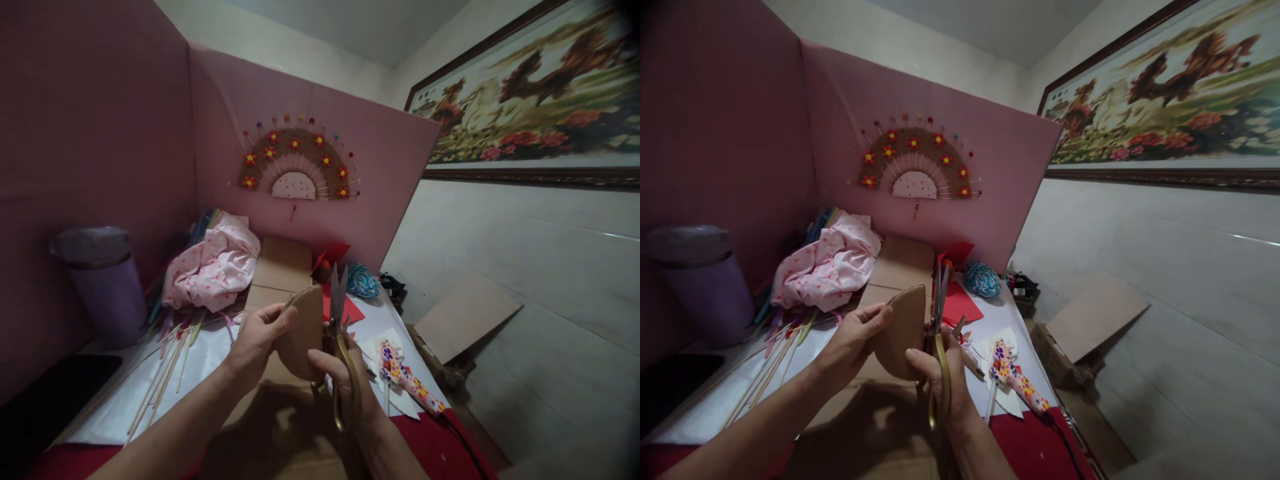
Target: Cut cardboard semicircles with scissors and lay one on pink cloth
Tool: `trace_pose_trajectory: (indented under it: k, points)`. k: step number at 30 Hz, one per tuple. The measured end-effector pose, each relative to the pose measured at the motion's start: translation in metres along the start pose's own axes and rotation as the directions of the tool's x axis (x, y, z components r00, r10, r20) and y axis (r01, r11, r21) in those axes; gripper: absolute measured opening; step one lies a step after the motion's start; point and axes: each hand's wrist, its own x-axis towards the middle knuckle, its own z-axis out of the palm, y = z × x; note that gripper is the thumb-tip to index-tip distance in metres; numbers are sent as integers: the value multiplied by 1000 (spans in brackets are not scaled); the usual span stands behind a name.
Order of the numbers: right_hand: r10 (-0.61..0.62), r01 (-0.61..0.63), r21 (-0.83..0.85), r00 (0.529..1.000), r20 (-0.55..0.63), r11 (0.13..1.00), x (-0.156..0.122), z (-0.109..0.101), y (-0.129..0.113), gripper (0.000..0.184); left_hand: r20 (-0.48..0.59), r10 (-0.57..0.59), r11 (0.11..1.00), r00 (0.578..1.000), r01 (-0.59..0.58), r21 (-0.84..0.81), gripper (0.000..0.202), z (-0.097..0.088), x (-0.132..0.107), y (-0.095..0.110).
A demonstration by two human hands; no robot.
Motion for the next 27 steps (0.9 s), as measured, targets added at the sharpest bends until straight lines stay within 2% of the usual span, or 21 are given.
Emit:
trace_pose_trajectory:
  k: [3,5,9,14,18,21,27]
  points:
    - [29,-26,70,998,-48,997,0,2,0,35,130,-63,989,990,79,-126,55,0,1,2]
    - [31,-24,107,997,-73,994,0,3,1,36,185,-85,977,979,118,-178,59,1,2,2]
    - [-24,42,128,990,-139,991,1,4,5,48,241,-95,961,966,152,-230,59,4,0,-1]
    - [7,16,106,978,-208,994,3,2,9,52,305,-117,933,945,210,-293,66,4,1,-5]
    - [20,16,184,982,-190,983,6,2,10,54,309,-147,912,939,250,-325,61,4,2,-6]
    - [-2,43,198,979,-205,979,9,0,14,55,273,-161,919,949,245,-310,52,5,2,-9]
    - [-38,54,83,984,-176,995,5,-1,21,43,137,-82,980,987,105,-168,37,5,2,-22]
